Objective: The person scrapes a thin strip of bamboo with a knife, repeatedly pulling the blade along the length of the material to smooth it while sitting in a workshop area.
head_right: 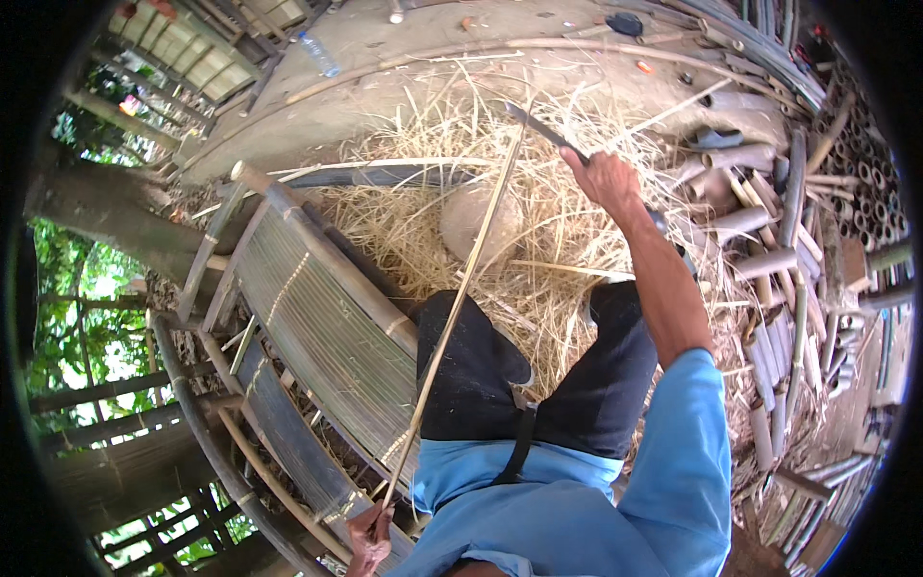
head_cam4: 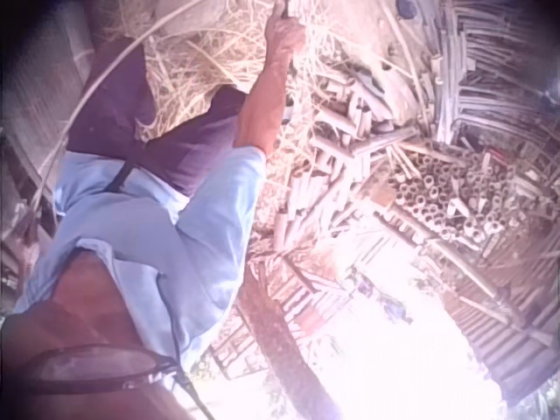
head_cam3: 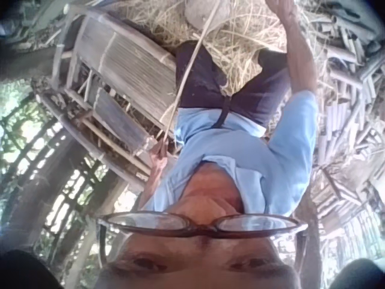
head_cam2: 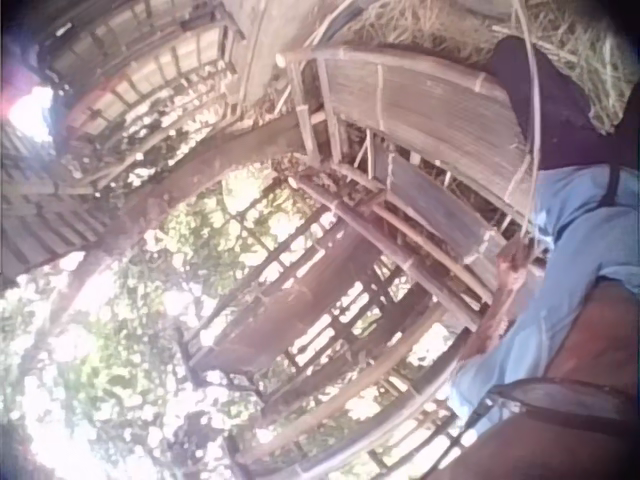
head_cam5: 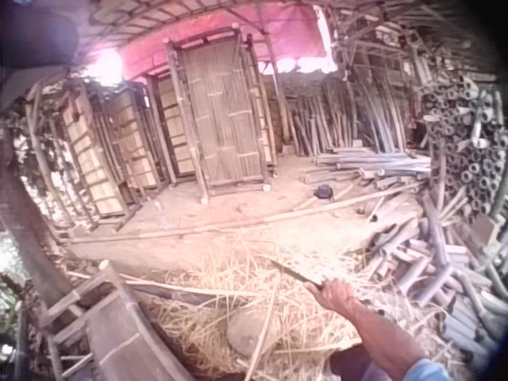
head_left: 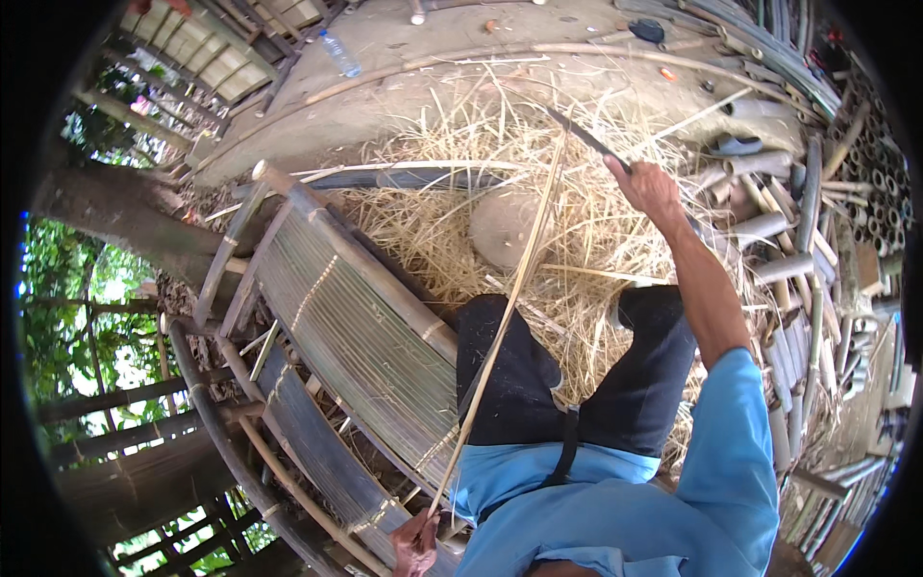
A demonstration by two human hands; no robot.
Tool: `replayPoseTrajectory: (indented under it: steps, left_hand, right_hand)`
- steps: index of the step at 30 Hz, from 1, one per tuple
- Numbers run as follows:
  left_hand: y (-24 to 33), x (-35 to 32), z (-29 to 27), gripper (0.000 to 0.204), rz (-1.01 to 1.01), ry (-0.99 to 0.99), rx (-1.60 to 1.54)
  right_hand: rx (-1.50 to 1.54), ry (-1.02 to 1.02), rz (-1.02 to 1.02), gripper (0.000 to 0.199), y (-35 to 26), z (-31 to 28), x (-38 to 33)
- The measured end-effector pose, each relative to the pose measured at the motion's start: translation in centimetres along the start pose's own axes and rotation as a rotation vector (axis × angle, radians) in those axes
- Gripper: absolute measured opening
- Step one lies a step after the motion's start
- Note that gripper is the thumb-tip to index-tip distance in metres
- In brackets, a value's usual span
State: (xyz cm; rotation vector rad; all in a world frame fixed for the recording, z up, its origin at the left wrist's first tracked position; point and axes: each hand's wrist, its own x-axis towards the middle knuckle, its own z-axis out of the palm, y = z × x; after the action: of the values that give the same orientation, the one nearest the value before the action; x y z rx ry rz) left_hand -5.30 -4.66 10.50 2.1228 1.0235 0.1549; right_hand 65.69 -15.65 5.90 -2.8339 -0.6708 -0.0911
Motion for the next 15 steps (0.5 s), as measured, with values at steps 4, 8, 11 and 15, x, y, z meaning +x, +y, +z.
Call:
replayPoseTrajectory:
  steps: [4, 8, 11, 15]
  left_hand:
    - [3.8, 4.9, 1.3, 0.033, -0.108, 0.009, -0.095]
    - [9.6, 11.9, 3.5, 0.035, -0.292, -0.113, -0.44]
    - [13.1, 15.4, 4.0, 0.033, -0.314, -0.234, -0.593]
    - [13.9, 16.5, 4.4, 0.03, -0.296, -0.248, -0.691]
  right_hand:
    - [0.225, -0.195, -0.179, 0.081, -5.3, -1.4, -6.9]
    - [0.457, -0.324, -0.239, 0.075, -9.3, -0.8, -14.8]
    - [0.43, -0.264, -0.421, 0.059, -13.0, -0.5, -21.0]
    - [0.504, -0.364, -0.621, 0.054, -15.2, -2.3, -25.2]
